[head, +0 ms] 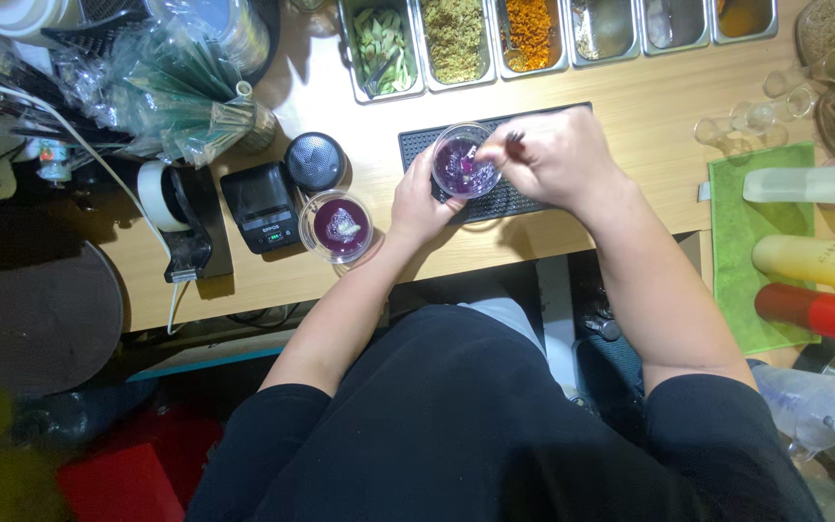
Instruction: The person stirs two purple drinks with a bar spoon, then prepares a small white cup by placing spices and sliced green garnishes into it using a small spoon and tweezers. They then use scissors to trim a green garnish and add a dried orange peel to the cup.
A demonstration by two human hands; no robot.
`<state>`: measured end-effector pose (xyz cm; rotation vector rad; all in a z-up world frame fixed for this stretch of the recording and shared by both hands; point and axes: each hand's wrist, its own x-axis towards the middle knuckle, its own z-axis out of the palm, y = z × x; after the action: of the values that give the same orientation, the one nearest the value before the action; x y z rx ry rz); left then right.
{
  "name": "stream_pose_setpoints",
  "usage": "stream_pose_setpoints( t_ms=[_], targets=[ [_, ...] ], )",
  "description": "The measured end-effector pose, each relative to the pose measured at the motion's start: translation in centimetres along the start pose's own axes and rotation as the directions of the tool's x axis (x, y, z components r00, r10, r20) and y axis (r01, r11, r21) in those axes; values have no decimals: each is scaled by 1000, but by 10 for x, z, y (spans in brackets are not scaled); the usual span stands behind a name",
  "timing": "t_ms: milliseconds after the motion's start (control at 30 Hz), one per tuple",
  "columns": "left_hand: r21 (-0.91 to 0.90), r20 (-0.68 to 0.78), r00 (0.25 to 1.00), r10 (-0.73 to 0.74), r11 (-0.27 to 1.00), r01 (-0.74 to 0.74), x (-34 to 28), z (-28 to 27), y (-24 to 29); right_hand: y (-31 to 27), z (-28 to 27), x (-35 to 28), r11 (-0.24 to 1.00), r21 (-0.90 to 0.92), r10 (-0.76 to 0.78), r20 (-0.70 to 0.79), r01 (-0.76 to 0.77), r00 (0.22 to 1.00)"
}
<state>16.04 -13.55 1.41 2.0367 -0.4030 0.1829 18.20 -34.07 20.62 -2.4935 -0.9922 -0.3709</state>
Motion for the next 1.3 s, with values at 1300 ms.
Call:
stream_pose_setpoints(
  t_ms=[1300],
  targets=[
    [-68,-303,910,-284,959,276,-34,33,55,27,-5,47,823,297,-536,127,483,835]
  ],
)
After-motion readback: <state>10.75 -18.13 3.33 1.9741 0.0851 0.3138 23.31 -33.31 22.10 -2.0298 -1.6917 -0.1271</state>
